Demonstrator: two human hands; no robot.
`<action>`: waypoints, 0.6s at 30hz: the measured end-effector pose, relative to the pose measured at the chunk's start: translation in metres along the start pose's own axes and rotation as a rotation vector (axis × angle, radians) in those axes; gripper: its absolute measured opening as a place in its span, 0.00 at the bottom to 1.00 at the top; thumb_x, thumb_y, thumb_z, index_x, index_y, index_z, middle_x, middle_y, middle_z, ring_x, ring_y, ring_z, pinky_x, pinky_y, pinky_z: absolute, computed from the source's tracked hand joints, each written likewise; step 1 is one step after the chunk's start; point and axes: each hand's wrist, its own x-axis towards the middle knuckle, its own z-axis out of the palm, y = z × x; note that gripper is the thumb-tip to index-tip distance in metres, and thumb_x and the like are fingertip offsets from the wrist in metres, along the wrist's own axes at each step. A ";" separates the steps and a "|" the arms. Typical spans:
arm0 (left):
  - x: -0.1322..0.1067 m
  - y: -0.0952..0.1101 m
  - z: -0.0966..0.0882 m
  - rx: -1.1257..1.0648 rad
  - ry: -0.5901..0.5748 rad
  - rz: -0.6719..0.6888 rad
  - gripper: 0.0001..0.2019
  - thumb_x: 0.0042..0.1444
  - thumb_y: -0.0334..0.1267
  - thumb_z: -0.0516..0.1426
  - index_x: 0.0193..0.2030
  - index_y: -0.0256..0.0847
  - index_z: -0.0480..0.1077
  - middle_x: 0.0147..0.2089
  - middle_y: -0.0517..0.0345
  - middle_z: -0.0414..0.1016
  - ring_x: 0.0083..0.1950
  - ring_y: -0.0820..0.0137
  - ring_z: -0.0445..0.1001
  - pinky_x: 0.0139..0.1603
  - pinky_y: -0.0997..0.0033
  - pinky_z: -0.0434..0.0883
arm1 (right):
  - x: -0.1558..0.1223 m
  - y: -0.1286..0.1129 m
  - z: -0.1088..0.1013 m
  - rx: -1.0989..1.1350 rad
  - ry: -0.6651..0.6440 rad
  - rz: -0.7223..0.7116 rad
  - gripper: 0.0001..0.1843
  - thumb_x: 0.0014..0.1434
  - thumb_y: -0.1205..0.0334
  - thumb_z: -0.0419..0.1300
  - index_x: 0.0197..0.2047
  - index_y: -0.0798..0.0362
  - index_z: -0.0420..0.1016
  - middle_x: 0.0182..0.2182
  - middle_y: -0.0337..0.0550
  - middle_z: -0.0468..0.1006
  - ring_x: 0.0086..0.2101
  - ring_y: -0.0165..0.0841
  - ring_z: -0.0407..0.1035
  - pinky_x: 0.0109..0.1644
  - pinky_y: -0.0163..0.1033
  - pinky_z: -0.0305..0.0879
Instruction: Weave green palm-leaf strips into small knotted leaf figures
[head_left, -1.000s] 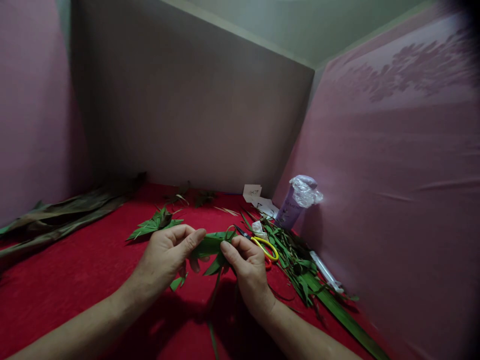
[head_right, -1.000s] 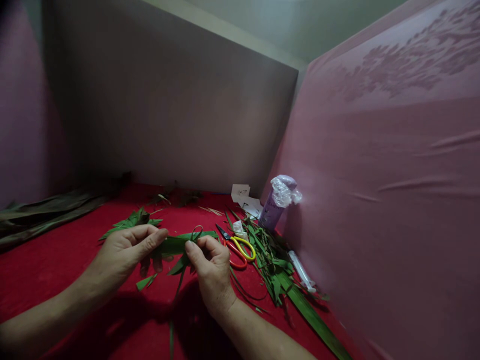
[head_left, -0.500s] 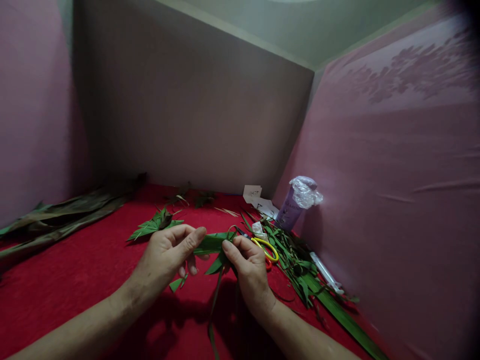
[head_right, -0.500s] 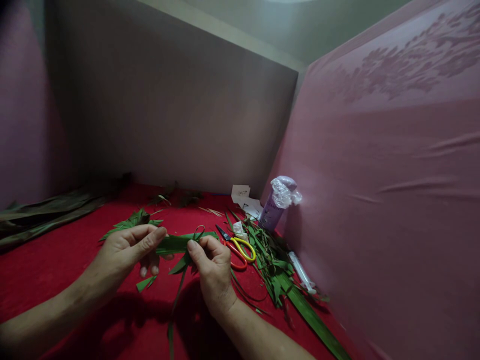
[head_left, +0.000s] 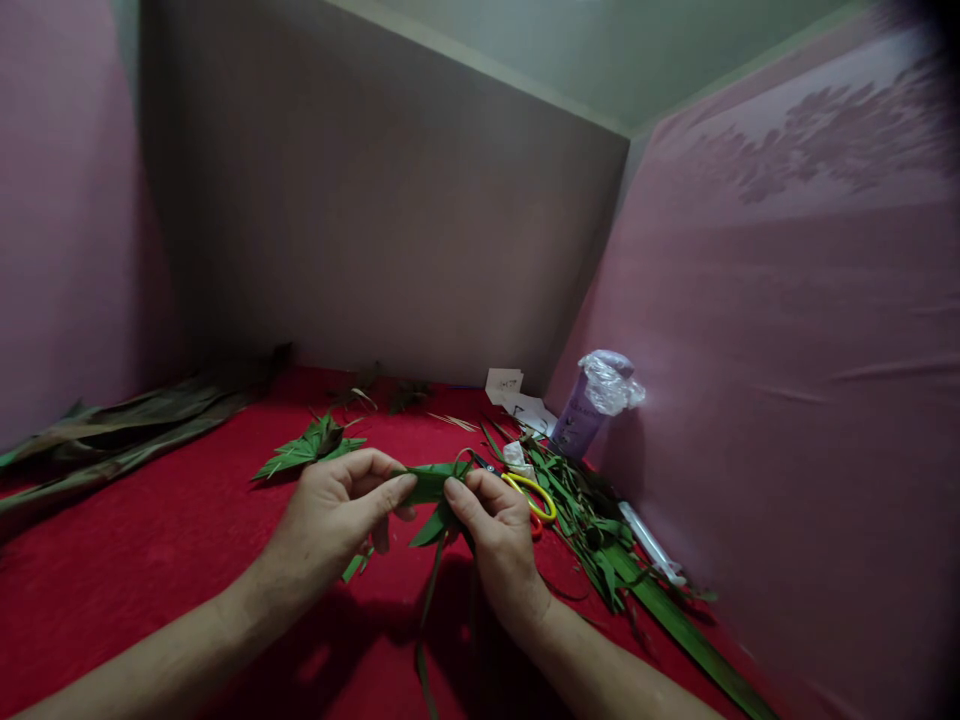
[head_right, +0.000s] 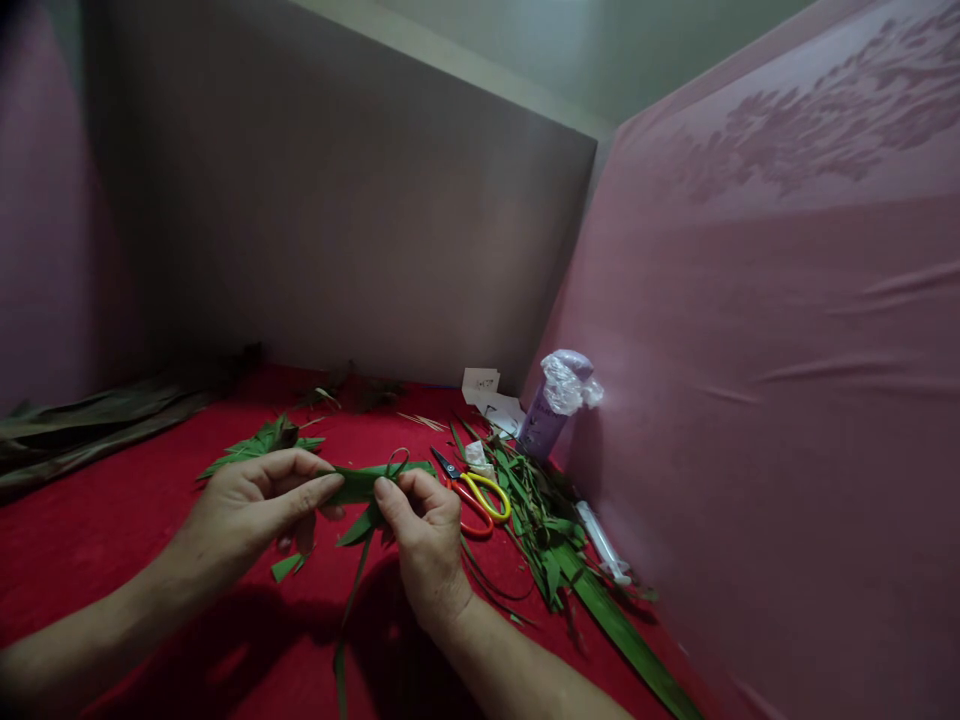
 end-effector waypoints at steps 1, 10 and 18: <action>0.000 0.000 0.000 0.016 -0.004 0.003 0.10 0.49 0.43 0.58 0.27 0.38 0.69 0.22 0.60 0.75 0.16 0.76 0.66 0.16 0.78 0.61 | 0.000 0.000 0.000 0.000 0.002 0.002 0.16 0.54 0.55 0.59 0.21 0.54 0.63 0.18 0.32 0.59 0.21 0.25 0.52 0.25 0.31 0.51; 0.001 -0.003 -0.001 0.042 -0.012 0.030 0.12 0.52 0.46 0.56 0.27 0.39 0.68 0.21 0.61 0.74 0.16 0.77 0.66 0.15 0.79 0.60 | 0.001 -0.001 0.001 -0.009 -0.006 0.002 0.15 0.54 0.56 0.59 0.22 0.54 0.63 0.18 0.32 0.58 0.21 0.25 0.51 0.26 0.32 0.50; 0.001 0.000 -0.001 0.046 -0.014 0.044 0.14 0.53 0.48 0.55 0.26 0.39 0.69 0.17 0.64 0.70 0.16 0.76 0.66 0.16 0.79 0.61 | 0.001 0.001 -0.001 0.015 -0.013 0.004 0.16 0.55 0.56 0.58 0.21 0.54 0.62 0.18 0.32 0.59 0.21 0.25 0.51 0.26 0.32 0.50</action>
